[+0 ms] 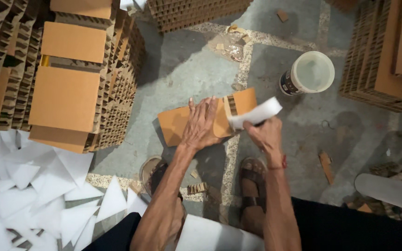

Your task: The person assembles small cardboard boxes by applying glue to the flaps of flat cardboard sheets using a white cylindrical applicator. They fold the glued flaps to form the box structure and press the edges together to secure the bond. The process is repeated for multiple units, with finished boxes being stacked nearby.

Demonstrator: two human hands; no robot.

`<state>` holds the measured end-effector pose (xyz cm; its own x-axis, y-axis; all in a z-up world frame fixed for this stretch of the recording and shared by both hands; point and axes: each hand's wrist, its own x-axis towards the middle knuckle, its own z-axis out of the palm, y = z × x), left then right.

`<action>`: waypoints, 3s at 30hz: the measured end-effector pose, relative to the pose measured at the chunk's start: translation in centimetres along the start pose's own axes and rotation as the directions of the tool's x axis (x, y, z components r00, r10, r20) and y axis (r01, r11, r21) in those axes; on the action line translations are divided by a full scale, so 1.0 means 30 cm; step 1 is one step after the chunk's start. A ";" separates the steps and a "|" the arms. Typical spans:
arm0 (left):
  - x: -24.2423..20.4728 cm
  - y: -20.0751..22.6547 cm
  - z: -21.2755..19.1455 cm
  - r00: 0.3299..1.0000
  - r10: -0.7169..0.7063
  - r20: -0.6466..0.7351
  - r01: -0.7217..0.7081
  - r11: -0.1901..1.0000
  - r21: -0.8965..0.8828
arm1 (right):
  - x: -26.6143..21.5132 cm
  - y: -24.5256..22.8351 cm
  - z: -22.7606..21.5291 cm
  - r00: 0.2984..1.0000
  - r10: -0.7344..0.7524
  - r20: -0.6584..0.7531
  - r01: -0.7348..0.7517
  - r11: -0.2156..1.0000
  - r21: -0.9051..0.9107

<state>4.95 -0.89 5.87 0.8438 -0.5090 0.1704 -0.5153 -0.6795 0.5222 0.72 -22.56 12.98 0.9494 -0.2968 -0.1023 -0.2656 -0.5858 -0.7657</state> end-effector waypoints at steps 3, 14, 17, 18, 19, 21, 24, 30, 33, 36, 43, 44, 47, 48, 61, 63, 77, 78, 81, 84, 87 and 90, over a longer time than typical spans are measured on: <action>0.001 -0.020 0.006 0.999 -0.004 -0.034 0.005 1.000 0.017 | -0.005 0.034 -0.036 0.989 0.117 0.088 -0.114 0.993 -0.030; -0.039 -0.028 0.065 0.999 0.047 -0.027 -0.047 0.999 0.018 | 0.206 0.020 0.067 0.994 0.084 -0.063 -0.060 0.948 0.312; -0.052 -0.058 0.075 0.998 0.050 -0.026 -0.050 0.999 0.009 | 0.132 0.091 0.032 0.994 0.107 0.013 -0.108 0.983 0.149; -0.060 -0.063 0.077 0.998 0.060 -0.024 -0.060 0.998 0.011 | 0.094 0.114 0.018 0.981 0.176 0.081 -0.187 0.971 0.152; -0.059 -0.070 0.077 0.997 0.073 -0.026 -0.072 0.997 0.018 | 0.062 0.133 0.003 0.960 0.238 0.147 -0.260 0.954 0.152; -0.055 -0.074 0.079 0.996 0.076 -0.037 -0.076 0.997 0.014 | 0.042 0.149 -0.022 0.930 0.295 0.222 -0.337 0.922 0.189; -0.055 -0.071 0.085 0.997 0.062 -0.050 -0.062 0.998 -0.004 | 0.032 0.140 -0.062 0.949 0.255 0.183 -0.306 0.885 0.350; -0.057 -0.057 0.087 0.997 0.068 -0.046 -0.066 0.997 0.036 | 0.173 0.056 0.048 0.991 0.078 -0.113 -0.026 0.915 0.404; -0.063 -0.062 0.095 0.995 0.061 -0.073 -0.061 0.998 -0.004 | 0.151 0.113 0.069 0.995 -0.034 -0.094 0.051 0.982 0.182; -0.066 -0.084 0.101 0.993 0.050 -0.105 -0.054 0.998 -0.030 | 0.050 0.208 0.043 0.997 0.070 0.016 -0.072 0.964 0.257; -0.047 -0.096 0.112 0.996 -0.013 -0.090 0.013 1.000 -0.004 | -0.038 0.292 0.008 0.981 0.112 0.158 -0.133 0.983 0.128; -0.037 -0.094 0.104 0.995 -0.043 -0.090 0.041 0.999 -0.019 | -0.036 0.284 0.001 0.980 0.106 0.165 -0.123 0.988 0.097; -0.010 -0.078 0.066 0.995 -0.089 -0.033 0.090 0.995 0.031 | -0.022 0.254 -0.093 0.963 0.244 0.115 -0.270 0.873 0.405; 0.000 -0.074 0.051 0.993 -0.113 0.020 0.112 0.992 0.064 | 0.000 0.240 -0.141 0.984 0.180 -0.007 -0.161 0.896 0.413; -0.253 -0.238 0.004 0.460 -0.811 -0.361 0.829 0.538 -0.153 | 0.543 0.489 -0.384 0.905 -0.136 -0.404 -0.025 0.929 -0.369; -0.282 -0.233 0.041 0.428 -0.852 -0.302 0.863 0.484 -0.143 | 0.576 0.530 -0.370 0.921 -0.104 -0.375 -0.060 0.915 -0.399; -0.270 -0.235 0.159 0.487 -0.852 -0.193 0.756 0.522 -0.394 | 0.523 0.276 -0.577 0.925 -0.084 -0.371 -0.052 0.938 -0.343; -0.266 -0.225 0.175 0.514 -0.827 -0.229 0.717 0.561 -0.415 | 0.516 0.288 -0.565 0.937 0.023 -0.350 -0.140 0.939 -0.313; -0.270 -0.194 0.183 0.591 -0.759 -0.274 0.666 0.651 -0.365 | 0.453 0.317 -0.501 0.945 0.251 -0.212 -0.293 0.935 -0.198; -0.258 -0.139 0.154 0.460 -0.873 -0.162 0.719 0.473 -0.509 | 0.319 0.350 -0.470 0.951 0.307 -0.043 -0.306 0.952 0.011; -0.208 -0.138 0.117 0.435 -0.881 -0.188 0.771 0.472 -0.428 | 0.223 0.370 -0.329 0.930 0.359 0.072 -0.355 0.836 0.419; -0.200 -0.135 0.105 0.450 -0.873 -0.186 0.754 0.483 -0.446 | 0.136 0.358 -0.118 0.963 0.266 0.051 -0.246 0.780 0.576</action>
<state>1.50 3.25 0.12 0.8577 0.4629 -0.2237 0.4535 -0.4765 0.7532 1.15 -32.75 6.59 0.8517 -0.4032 -0.3346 -0.3443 0.0505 -0.9375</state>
